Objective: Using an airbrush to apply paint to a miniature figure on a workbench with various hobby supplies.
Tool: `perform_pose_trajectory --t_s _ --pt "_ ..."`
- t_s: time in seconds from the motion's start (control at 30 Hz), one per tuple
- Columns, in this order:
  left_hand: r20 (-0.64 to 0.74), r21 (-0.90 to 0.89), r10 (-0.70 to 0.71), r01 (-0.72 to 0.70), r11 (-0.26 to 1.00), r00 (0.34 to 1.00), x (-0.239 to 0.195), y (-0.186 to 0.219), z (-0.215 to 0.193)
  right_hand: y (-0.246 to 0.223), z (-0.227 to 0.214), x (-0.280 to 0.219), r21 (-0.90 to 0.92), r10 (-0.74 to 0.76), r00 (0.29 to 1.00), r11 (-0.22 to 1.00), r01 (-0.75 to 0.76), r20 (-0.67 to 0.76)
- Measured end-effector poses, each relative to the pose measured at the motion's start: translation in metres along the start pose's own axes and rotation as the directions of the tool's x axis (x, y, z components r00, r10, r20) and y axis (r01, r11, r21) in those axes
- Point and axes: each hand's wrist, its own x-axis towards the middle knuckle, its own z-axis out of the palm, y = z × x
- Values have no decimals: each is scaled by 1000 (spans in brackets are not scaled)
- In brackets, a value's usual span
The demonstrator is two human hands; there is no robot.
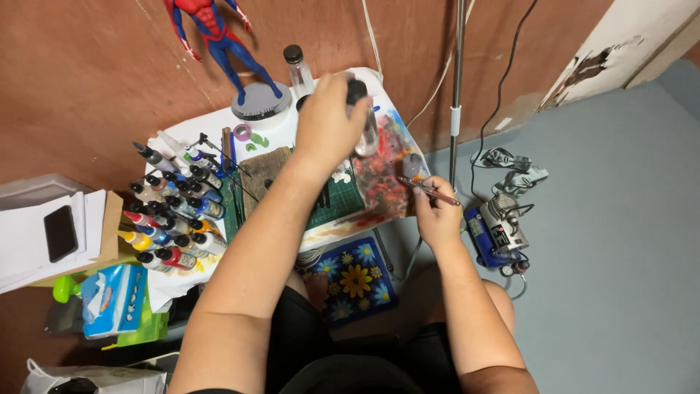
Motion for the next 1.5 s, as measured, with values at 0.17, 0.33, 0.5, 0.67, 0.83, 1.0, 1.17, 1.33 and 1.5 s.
perform_pose_trajectory --t_s 0.17,0.33,0.5,0.67,0.83,1.0,1.17,1.33,1.5 --pt "69 68 8 -13 998 998 -23 -14 21 4 8 3 -74 -230 961 972 221 -151" --pt "134 53 -33 26 998 990 -32 -18 29 -5 6 5 -29 -255 957 967 254 -135" --pt "80 -10 11 -10 1000 997 -37 -19 28 -5 2 7 91 -293 942 946 310 -164" --pt "18 -450 2 6 893 1000 -46 -56 70 -15 11 1 218 -237 968 944 248 -76" --pt "-11 -861 23 -21 509 1000 -51 -78 104 -42 20 10 243 -88 996 967 83 11" --pt "-24 -937 91 -54 344 996 -51 -82 118 -51 49 33 123 -115 992 986 109 44" --pt "-7 -956 98 -36 293 995 -48 -78 118 -53 86 51 -26 187 982 982 -187 -16" --pt "-34 -951 72 -54 305 997 -44 -88 129 -62 100 54 50 251 963 968 -247 -99" --pt "-92 -946 18 -93 311 996 -41 -80 123 -53 105 55 63 258 953 966 -251 -160"
